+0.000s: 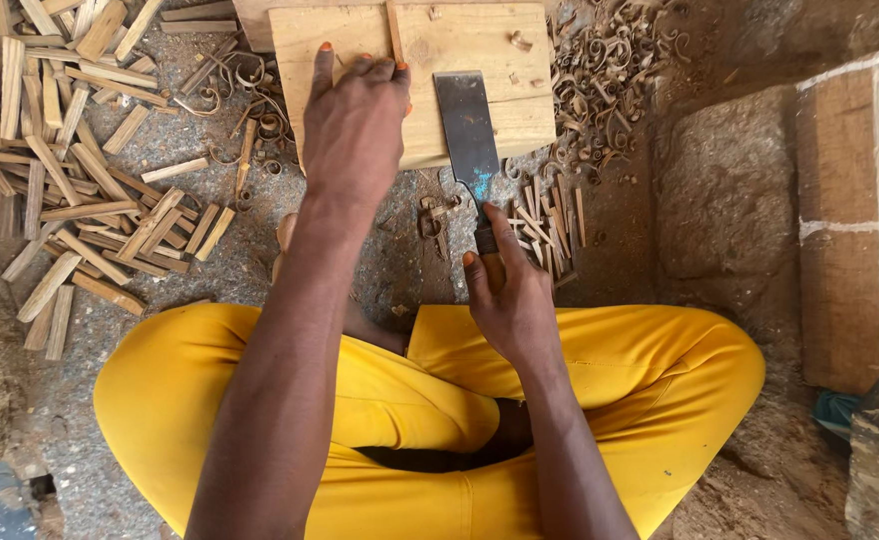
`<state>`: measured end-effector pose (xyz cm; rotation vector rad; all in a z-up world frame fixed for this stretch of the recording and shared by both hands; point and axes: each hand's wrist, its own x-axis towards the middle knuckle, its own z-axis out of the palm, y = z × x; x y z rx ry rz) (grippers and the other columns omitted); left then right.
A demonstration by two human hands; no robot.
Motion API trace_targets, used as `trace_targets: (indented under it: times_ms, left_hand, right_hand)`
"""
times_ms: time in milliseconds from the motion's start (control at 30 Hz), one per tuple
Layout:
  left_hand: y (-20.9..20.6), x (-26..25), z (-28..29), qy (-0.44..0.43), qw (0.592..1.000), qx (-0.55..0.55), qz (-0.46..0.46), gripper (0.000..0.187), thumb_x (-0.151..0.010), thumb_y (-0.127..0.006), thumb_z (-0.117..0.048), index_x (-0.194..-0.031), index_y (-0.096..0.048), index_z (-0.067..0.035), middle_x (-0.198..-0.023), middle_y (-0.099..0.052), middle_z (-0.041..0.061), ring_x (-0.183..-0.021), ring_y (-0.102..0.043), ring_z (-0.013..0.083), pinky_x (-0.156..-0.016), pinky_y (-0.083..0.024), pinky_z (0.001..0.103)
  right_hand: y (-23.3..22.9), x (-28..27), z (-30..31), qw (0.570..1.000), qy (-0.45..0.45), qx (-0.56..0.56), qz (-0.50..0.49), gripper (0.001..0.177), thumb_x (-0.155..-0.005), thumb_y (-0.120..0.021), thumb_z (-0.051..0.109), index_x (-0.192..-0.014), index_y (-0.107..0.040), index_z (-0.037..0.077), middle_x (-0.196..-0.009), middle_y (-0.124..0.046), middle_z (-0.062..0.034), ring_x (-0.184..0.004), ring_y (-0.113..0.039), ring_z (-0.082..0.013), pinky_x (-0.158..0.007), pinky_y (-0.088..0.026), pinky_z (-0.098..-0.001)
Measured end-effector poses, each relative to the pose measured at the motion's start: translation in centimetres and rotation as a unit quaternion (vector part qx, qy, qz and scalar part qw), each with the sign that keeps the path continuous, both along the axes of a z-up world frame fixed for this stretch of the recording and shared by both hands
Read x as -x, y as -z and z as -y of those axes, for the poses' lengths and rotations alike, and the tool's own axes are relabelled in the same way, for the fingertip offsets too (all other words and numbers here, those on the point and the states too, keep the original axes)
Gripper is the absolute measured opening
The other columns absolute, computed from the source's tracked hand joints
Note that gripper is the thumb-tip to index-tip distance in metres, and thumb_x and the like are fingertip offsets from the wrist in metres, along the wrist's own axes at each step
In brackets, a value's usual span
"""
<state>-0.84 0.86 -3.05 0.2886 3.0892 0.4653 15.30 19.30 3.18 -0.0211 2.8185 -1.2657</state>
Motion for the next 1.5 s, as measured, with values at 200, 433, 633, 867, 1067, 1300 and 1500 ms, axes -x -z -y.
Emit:
trace_targets:
  times_ms: [200,433,633,867,1067,1300,1500]
  left_hand:
    - [0.9,0.1,0.1,0.021,0.998,-0.056,-0.023,0.035,-0.096,-0.068,-0.013,-0.131,-0.071,-0.015,-0.139,-0.066,0.005,-0.133,-0.057,0.0256,-0.122,-0.021,0.053]
    - [1.5,-0.1,-0.7,0.004,0.997,-0.046,-0.067,0.034,-0.098,-0.068,-0.008,-0.129,-0.074,-0.021,-0.140,-0.067,0.003,-0.134,-0.058,0.0255,-0.123,-0.020,0.057]
    - [1.5,0.0,-0.7,-0.013,0.996,-0.038,-0.086,0.038,-0.096,-0.068,-0.005,-0.126,-0.075,-0.026,-0.138,-0.068,0.004,-0.132,-0.057,0.0313,-0.120,-0.017,0.062]
    - [2.1,-0.2,-0.7,-0.015,0.994,-0.043,-0.095,0.044,-0.092,-0.074,-0.002,-0.128,-0.076,-0.026,-0.138,-0.069,0.005,-0.134,-0.057,0.0322,-0.121,-0.016,0.064]
    - [2.5,-0.3,-0.9,-0.014,0.993,-0.026,-0.113,0.053,-0.083,-0.079,0.000,-0.130,-0.075,-0.025,-0.137,-0.070,0.006,-0.133,-0.058,0.0323,-0.121,-0.016,0.064]
    - [2.8,-0.5,-0.9,-0.013,0.992,-0.029,-0.124,0.052,-0.084,-0.078,0.002,-0.129,-0.076,-0.024,-0.136,-0.070,0.007,-0.133,-0.058,0.0329,-0.121,-0.016,0.064]
    - [2.9,-0.4,-1.0,-0.015,0.990,-0.035,-0.132,0.050,-0.086,-0.078,0.000,-0.130,-0.076,-0.024,-0.135,-0.071,0.007,-0.132,-0.058,0.0334,-0.121,-0.017,0.064]
  right_hand:
    - [-0.5,-0.3,0.2,0.998,0.031,-0.004,0.056,0.055,-0.099,-0.065,0.010,-0.151,-0.048,0.009,-0.072,-0.073,-0.0142,-0.058,-0.071,-0.0134,-0.053,-0.055,-0.0345]
    - [-0.7,-1.3,0.5,1.000,0.015,-0.024,-0.009,0.047,-0.102,-0.065,0.009,-0.148,-0.054,0.008,-0.077,-0.071,-0.0165,-0.064,-0.071,-0.0186,-0.060,-0.056,-0.0370]
    - [-0.6,-2.7,0.3,0.998,0.040,-0.027,0.048,0.048,-0.098,-0.069,0.012,-0.144,-0.057,0.010,-0.078,-0.076,-0.0144,-0.062,-0.075,-0.0163,-0.055,-0.056,-0.0371]
    - [-0.2,-2.6,0.2,0.999,0.007,-0.019,0.027,0.047,-0.100,-0.070,0.013,-0.145,-0.057,0.010,-0.078,-0.078,-0.0106,-0.062,-0.072,-0.0115,-0.056,-0.057,-0.0329]
    - [-0.2,-2.6,0.2,0.998,0.012,-0.035,0.051,0.048,-0.099,-0.070,0.014,-0.145,-0.057,0.010,-0.066,-0.074,-0.0082,-0.052,-0.067,-0.0112,-0.050,-0.054,-0.0338]
    - [-0.4,-2.5,0.3,0.998,0.013,-0.038,0.047,0.048,-0.099,-0.070,0.015,-0.145,-0.057,0.010,-0.065,-0.071,-0.0081,-0.052,-0.066,-0.0123,-0.051,-0.053,-0.0339]
    - [-0.9,-2.3,0.6,0.999,0.010,-0.036,0.030,0.047,-0.099,-0.070,0.012,-0.144,-0.059,0.008,-0.067,-0.071,-0.0087,-0.052,-0.065,-0.0119,-0.052,-0.052,-0.0331]
